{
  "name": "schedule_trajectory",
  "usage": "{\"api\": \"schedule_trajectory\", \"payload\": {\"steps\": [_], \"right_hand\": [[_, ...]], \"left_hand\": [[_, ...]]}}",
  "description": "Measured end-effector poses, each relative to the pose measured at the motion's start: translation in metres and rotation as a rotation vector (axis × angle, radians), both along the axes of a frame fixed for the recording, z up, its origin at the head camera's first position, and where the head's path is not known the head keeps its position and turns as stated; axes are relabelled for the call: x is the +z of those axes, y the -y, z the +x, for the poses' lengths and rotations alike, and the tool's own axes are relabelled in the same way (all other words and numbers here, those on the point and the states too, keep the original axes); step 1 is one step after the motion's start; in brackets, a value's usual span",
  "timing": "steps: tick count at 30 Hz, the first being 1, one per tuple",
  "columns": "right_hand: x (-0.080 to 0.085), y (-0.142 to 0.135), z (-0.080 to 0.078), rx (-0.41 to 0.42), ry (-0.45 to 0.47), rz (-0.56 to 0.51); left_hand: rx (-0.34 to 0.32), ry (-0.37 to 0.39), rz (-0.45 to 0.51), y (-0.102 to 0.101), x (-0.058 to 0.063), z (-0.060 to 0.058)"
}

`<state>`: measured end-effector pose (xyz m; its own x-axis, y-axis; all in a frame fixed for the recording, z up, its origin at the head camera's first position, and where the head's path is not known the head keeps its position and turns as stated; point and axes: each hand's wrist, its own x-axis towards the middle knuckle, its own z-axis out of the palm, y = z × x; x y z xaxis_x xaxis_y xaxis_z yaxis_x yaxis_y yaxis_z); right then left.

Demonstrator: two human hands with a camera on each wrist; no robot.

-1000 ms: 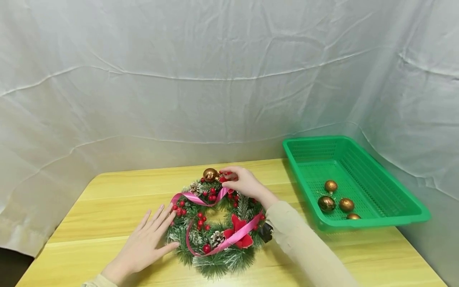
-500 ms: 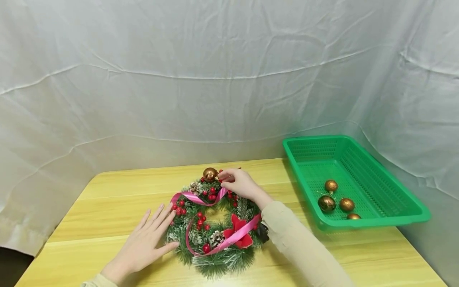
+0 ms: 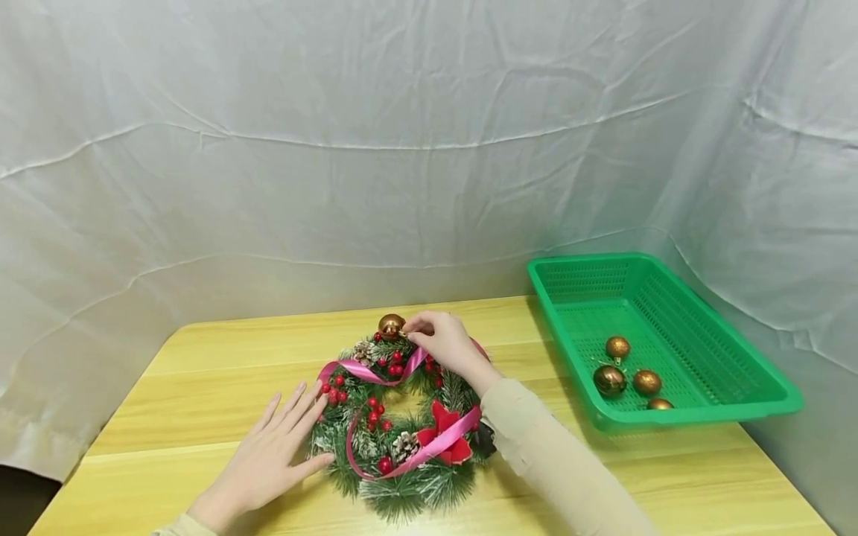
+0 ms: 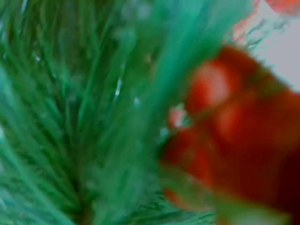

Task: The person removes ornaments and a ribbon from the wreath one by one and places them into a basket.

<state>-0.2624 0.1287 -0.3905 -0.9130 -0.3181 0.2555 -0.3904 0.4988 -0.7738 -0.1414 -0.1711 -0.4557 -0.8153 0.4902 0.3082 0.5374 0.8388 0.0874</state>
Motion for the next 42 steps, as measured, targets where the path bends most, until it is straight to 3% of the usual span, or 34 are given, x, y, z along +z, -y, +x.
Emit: {"api": "schedule_trajectory", "payload": {"steps": [8, 19, 27, 34, 42], "right_hand": [[0.008, 0.0, 0.003, -0.025, -0.053, -0.144], [0.021, -0.001, 0.014, 0.01, 0.014, -0.365], [0.03, -0.015, 0.034, 0.016, 0.046, -0.423], [0.043, -0.032, 0.053, 0.059, 0.017, -0.449], [0.052, -0.056, 0.07, 0.01, -0.006, -0.421]], "left_hand": [[0.0, -0.002, -0.006, 0.0, 0.001, 0.0], [0.005, 0.01, -0.008, -0.001, 0.0, 0.001], [0.006, 0.006, -0.006, -0.001, -0.001, 0.0], [0.004, -0.014, -0.002, 0.0, -0.003, -0.001], [0.001, -0.014, 0.008, 0.001, -0.005, 0.0]]}}
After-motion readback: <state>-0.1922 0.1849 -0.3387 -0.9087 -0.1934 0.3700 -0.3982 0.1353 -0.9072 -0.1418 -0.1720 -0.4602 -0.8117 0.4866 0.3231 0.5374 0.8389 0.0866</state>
